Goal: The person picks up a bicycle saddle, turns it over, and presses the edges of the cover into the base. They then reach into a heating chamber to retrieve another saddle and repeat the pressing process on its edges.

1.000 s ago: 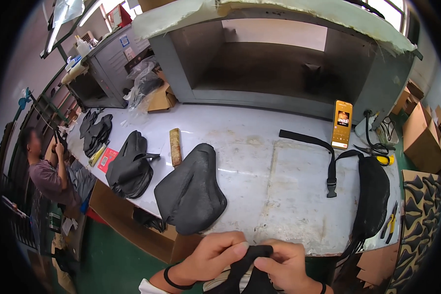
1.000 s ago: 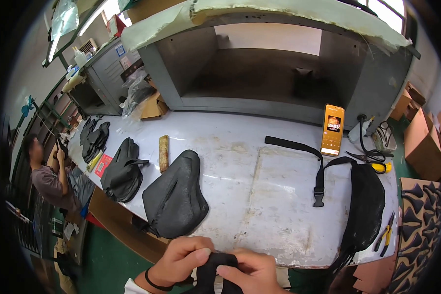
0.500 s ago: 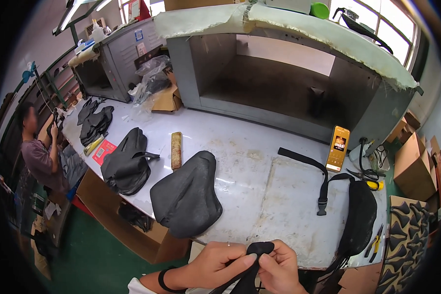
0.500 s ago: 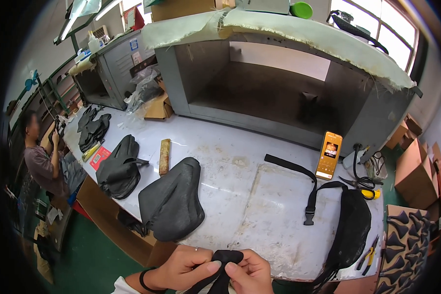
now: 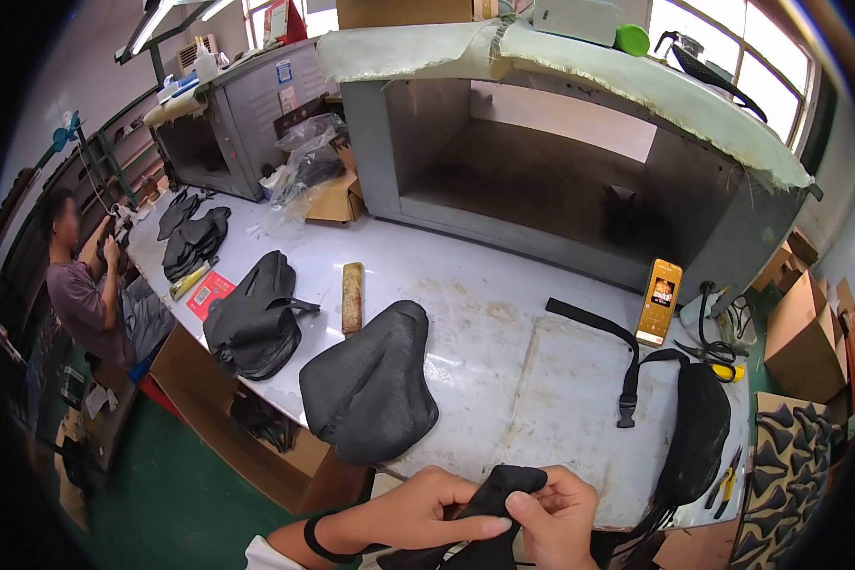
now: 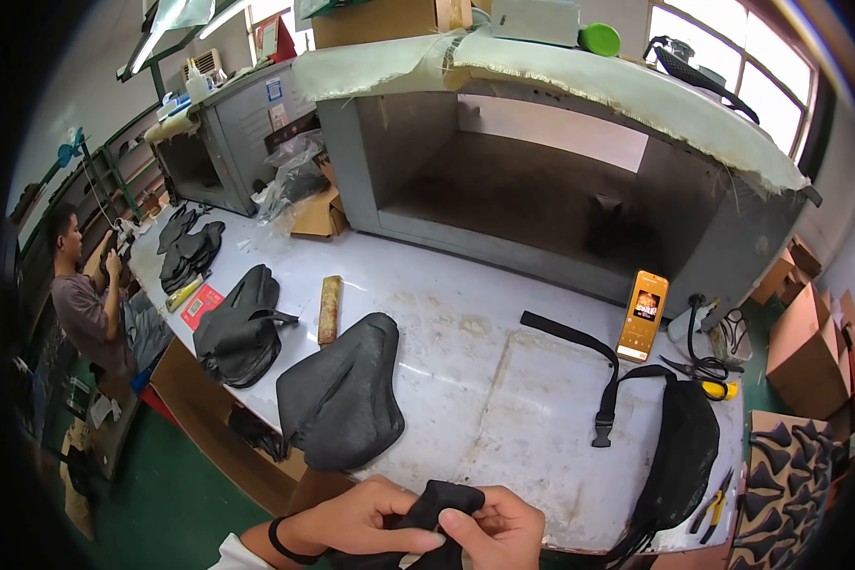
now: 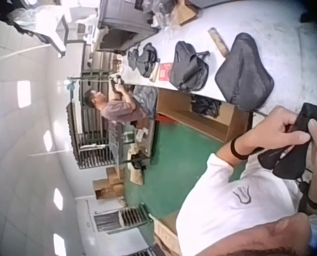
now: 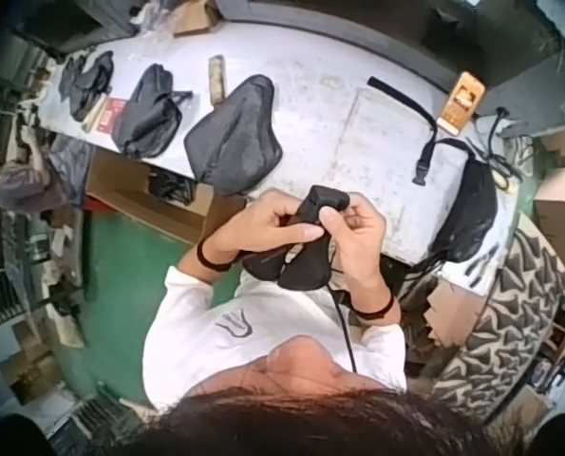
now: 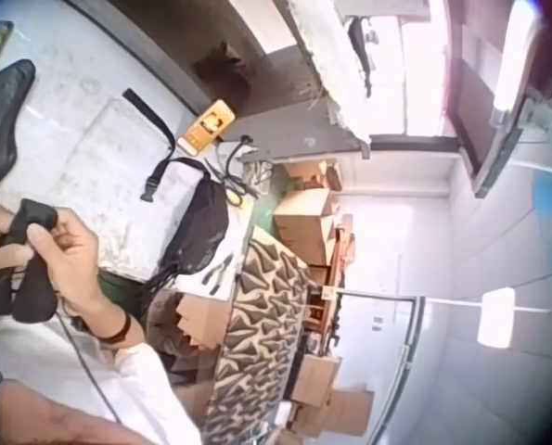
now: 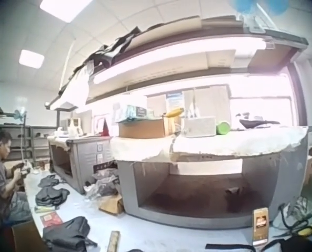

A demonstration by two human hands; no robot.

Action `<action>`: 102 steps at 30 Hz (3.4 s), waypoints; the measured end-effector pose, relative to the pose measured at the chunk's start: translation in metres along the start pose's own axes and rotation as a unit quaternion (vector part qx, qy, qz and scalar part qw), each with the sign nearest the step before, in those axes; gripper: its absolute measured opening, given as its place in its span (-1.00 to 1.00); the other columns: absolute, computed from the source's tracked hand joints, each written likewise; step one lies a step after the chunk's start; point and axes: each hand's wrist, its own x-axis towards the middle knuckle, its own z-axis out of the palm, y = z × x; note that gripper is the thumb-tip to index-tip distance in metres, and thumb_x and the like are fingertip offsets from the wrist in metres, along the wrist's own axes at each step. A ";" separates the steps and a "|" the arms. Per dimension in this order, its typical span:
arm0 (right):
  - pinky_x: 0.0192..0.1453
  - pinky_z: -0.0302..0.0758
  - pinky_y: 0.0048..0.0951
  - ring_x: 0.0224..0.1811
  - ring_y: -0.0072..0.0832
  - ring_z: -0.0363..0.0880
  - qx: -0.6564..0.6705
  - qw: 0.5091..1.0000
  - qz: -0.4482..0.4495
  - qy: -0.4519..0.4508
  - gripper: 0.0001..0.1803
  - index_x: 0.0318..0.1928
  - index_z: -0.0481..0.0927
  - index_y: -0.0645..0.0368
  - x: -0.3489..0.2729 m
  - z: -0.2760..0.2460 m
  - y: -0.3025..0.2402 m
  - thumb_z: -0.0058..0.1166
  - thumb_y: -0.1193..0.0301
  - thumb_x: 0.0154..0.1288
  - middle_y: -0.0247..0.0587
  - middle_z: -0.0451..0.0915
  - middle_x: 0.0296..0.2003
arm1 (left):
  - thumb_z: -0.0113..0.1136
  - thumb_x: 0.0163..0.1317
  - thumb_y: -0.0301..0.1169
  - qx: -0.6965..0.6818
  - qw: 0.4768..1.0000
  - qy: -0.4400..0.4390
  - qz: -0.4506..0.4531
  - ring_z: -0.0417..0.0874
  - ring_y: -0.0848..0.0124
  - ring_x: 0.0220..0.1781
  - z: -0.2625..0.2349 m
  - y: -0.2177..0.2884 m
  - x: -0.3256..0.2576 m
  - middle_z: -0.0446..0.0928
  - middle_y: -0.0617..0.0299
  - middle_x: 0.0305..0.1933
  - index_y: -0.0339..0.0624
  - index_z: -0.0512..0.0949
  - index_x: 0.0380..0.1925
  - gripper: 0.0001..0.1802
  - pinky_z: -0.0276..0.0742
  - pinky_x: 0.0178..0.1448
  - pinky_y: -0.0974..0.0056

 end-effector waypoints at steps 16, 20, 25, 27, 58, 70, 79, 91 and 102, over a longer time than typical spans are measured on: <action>0.14 0.46 -0.18 0.14 0.07 0.48 -0.450 0.817 -0.320 -0.163 -0.54 0.28 0.34 0.40 -0.008 0.019 0.013 -0.06 0.48 0.43 0.22 0.41 0.17 | 0.32 0.21 -0.19 0.105 0.851 0.402 0.321 0.51 0.52 -0.42 0.000 -0.010 -0.017 0.55 0.30 -0.48 -0.37 0.58 -0.49 -0.61 0.40 -0.32 0.36; -0.01 0.49 -0.31 -0.13 -0.05 0.59 -0.381 0.884 -0.229 -0.145 -0.56 0.29 0.35 0.33 -0.006 0.019 0.007 -0.11 0.47 0.46 0.15 0.58 -0.08 | 0.36 0.16 -0.31 -0.010 0.887 0.368 0.279 0.51 0.54 -0.41 0.007 -0.015 -0.010 0.56 0.29 -0.44 -0.33 0.58 -0.50 -0.72 0.40 -0.32 0.38; -0.30 0.49 -0.33 -0.38 -0.17 0.55 -0.480 0.798 -0.356 -0.079 -0.59 0.20 0.47 0.37 0.002 0.013 0.005 0.01 0.57 0.35 0.02 0.53 -0.30 | 0.36 0.17 -0.44 -0.239 0.923 0.288 0.085 0.47 0.59 -0.37 0.023 0.011 0.010 0.49 0.36 -0.44 -0.26 0.52 -0.45 -0.81 0.42 -0.22 0.42; -0.47 0.43 -0.33 -0.53 -0.25 0.47 -0.561 0.709 -0.426 -0.028 -0.60 0.11 0.56 0.38 0.002 0.015 -0.002 0.11 0.63 0.23 -0.12 0.42 -0.48 | 0.33 0.21 -0.42 -0.091 0.960 0.251 0.084 0.47 0.60 -0.36 0.017 -0.008 0.004 0.51 0.35 -0.42 -0.28 0.53 -0.40 -0.82 0.42 -0.22 0.43; -0.56 0.33 -0.40 -0.60 -0.34 0.39 -0.395 0.867 -0.277 -0.124 -0.55 0.17 0.50 0.36 0.022 -0.026 -0.003 0.00 0.68 0.23 -0.09 0.46 -0.49 | 0.37 0.16 -0.25 -0.377 0.921 0.095 -0.003 0.54 0.44 0.08 0.044 -0.051 0.013 0.50 0.27 -0.01 -0.22 0.38 0.12 -0.42 0.46 0.15 0.29; -0.54 0.39 -0.39 -0.58 -0.36 0.44 -0.403 0.857 -0.273 -0.168 -0.54 0.17 0.49 0.30 0.024 -0.039 0.012 0.06 0.63 0.23 -0.16 0.44 -0.50 | 0.10 0.32 -0.32 -0.030 0.973 0.215 0.081 0.61 0.33 -0.28 0.050 -0.050 0.007 0.61 0.15 -0.34 -0.36 0.61 -0.31 -0.72 0.48 -0.14 0.24; -0.24 0.50 -0.34 -0.33 -0.33 0.53 -0.503 0.740 -0.437 -0.094 -0.49 0.11 0.54 0.27 0.034 -0.040 0.013 0.25 0.54 0.08 -0.18 0.52 -0.30 | 0.32 0.13 -0.45 0.173 0.946 0.246 0.122 0.68 0.25 -0.14 0.035 -0.046 -0.013 0.65 0.05 -0.19 -0.41 0.61 -0.14 -0.69 0.51 0.08 0.20; -0.10 0.61 -0.51 -0.21 -0.47 0.65 0.063 0.997 -0.049 0.023 -0.27 0.24 0.23 0.34 0.007 -0.039 0.028 0.30 0.72 0.08 -0.08 0.64 -0.21 | 0.30 0.20 -0.42 0.050 0.950 0.215 -0.223 0.58 0.36 -0.08 -0.004 -0.056 -0.021 0.58 0.05 -0.12 -0.43 0.51 -0.02 -0.60 0.48 -0.01 0.31; -0.14 0.60 -0.55 -0.23 -0.61 0.61 0.031 0.996 0.076 -0.024 -0.72 -0.20 0.44 0.31 0.011 -0.050 0.037 0.30 0.64 0.16 -0.20 0.64 -0.26 | 0.28 0.17 -0.30 -0.236 0.956 0.055 -0.164 0.51 0.48 -0.12 0.000 -0.040 -0.010 0.53 0.18 -0.18 -0.37 0.53 -0.08 -0.60 0.31 0.03 0.38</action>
